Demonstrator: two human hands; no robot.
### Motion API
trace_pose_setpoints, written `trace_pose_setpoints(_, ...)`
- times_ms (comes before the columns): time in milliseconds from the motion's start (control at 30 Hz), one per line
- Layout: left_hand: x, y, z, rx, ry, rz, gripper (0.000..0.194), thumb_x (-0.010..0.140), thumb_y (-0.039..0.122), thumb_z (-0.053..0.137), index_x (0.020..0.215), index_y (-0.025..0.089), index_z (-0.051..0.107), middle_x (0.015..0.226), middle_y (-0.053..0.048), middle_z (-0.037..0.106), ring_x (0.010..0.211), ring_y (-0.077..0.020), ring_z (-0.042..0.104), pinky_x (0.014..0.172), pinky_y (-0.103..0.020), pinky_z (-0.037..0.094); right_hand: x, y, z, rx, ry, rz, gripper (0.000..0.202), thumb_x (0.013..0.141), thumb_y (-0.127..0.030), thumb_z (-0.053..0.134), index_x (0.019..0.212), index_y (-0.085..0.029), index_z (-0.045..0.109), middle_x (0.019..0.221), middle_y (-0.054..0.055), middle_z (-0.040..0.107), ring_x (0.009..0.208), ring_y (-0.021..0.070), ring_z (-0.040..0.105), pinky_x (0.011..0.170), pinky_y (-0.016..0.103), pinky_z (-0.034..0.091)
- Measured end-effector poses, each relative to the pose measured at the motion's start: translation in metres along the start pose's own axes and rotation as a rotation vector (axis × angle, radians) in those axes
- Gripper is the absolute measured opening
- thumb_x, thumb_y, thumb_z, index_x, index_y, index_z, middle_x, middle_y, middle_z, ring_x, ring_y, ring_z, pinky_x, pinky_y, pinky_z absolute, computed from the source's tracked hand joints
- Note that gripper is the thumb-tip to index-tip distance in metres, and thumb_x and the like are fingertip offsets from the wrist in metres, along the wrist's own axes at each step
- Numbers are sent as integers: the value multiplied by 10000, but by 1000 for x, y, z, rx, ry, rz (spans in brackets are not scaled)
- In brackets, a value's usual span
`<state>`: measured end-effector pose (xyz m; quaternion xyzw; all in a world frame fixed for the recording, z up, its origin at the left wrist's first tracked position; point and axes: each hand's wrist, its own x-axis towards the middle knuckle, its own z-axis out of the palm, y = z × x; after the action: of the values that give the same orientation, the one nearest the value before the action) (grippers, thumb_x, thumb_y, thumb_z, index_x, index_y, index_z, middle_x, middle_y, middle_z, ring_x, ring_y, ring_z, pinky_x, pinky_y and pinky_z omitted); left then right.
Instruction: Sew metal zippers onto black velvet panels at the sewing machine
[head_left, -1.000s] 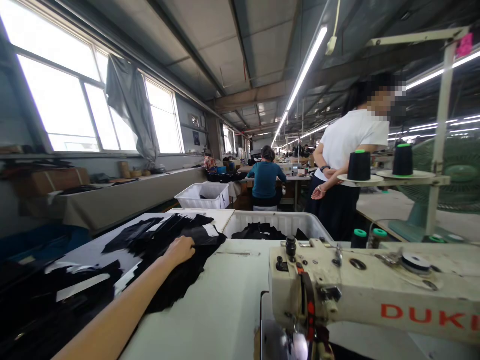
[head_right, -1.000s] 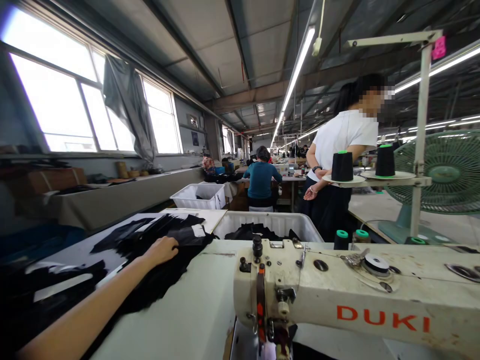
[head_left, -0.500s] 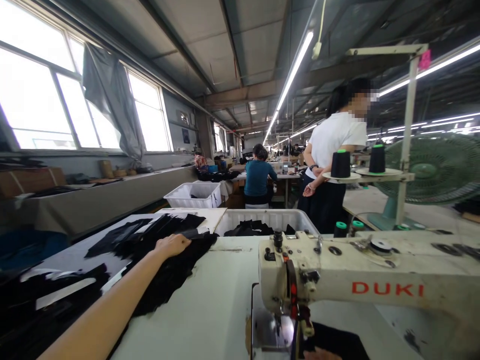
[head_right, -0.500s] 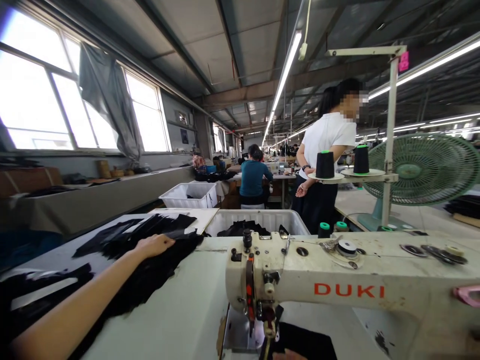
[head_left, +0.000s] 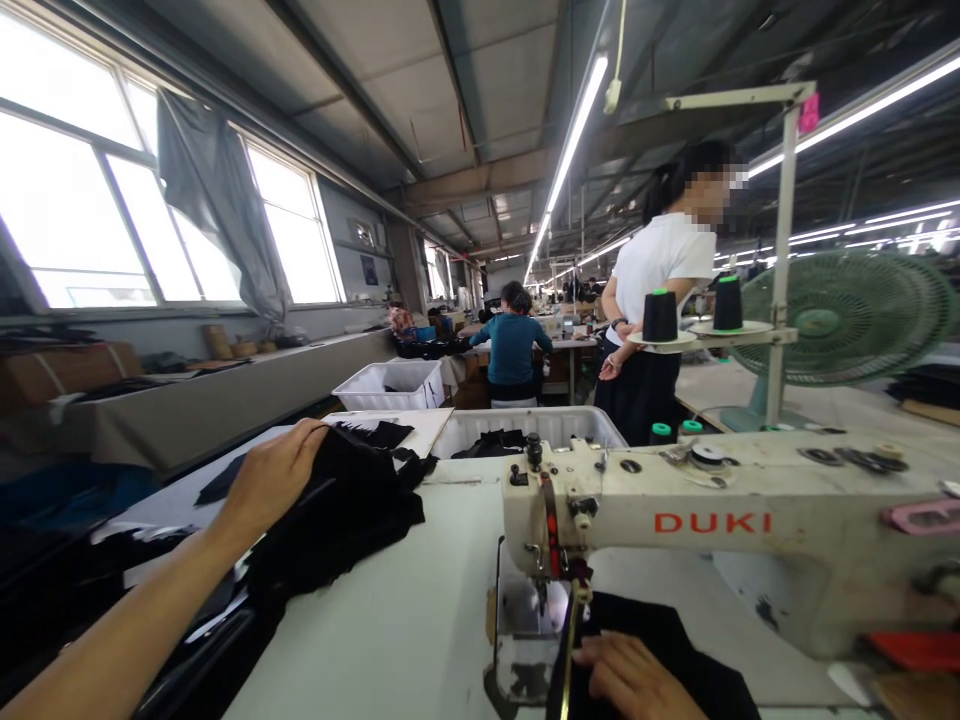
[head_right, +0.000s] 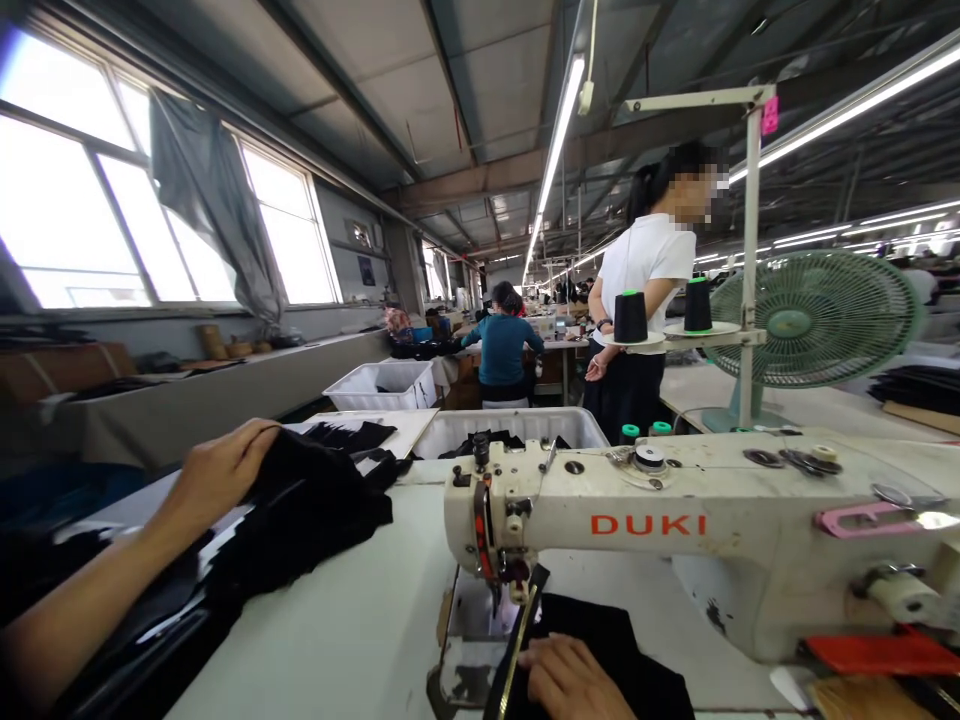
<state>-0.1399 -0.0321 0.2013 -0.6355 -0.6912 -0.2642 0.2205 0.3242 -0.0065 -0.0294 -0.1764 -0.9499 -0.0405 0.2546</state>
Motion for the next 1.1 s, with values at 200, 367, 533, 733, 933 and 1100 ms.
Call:
trace_pose_setpoints(200,-12,51,-18,-103,-37,46,449,995,541,264,1013,228,586,916,-33,672,850,-263,646,767,-332,464,14,-29,-36,207,-30,166,417,835,-39,456,1196,-198,591,1220,83,666,1141,214,621,1041,365,478)
trace_pose_setpoints(367,-50,83,83,-303,-383,172,493,1030,515,274,827,207,602,821,-8,690,782,-196,676,704,-270,526,24,-44,-44,272,-154,396,336,980,-333,569,1313,-307,601,1322,47,585,1236,253,532,1101,451,410)
trace_pose_setpoints(533,-102,96,171,-300,-505,236,263,1034,343,450,935,179,630,809,-19,676,730,-179,677,725,-334,542,18,-38,-40,278,-202,351,383,993,-332,540,1375,-310,558,1436,39,504,1331,243,443,1183,450,286)
trace_pose_setpoints(733,-151,133,153,-300,-329,356,490,971,187,471,1458,231,433,1486,-131,442,1357,-319,441,1133,-542,328,16,-43,-48,314,-245,246,384,996,-281,527,1379,-303,540,1421,27,514,1356,187,424,1209,395,230)
trace_pose_setpoints(933,-198,172,131,-260,-344,598,594,1043,265,430,1583,223,186,1571,-97,362,1434,-256,352,1076,-463,446,19,-43,-41,264,-207,276,318,1019,-246,512,1328,-286,572,1394,28,546,1345,168,453,1208,410,237)
trace_pose_setpoints(1100,-207,182,123,-232,-279,600,599,1034,252,391,1587,190,169,1583,-85,325,1451,-263,307,1074,-495,426,22,-39,-37,219,-176,244,338,999,-229,545,1334,-269,568,1360,45,560,1316,188,488,1194,395,285)
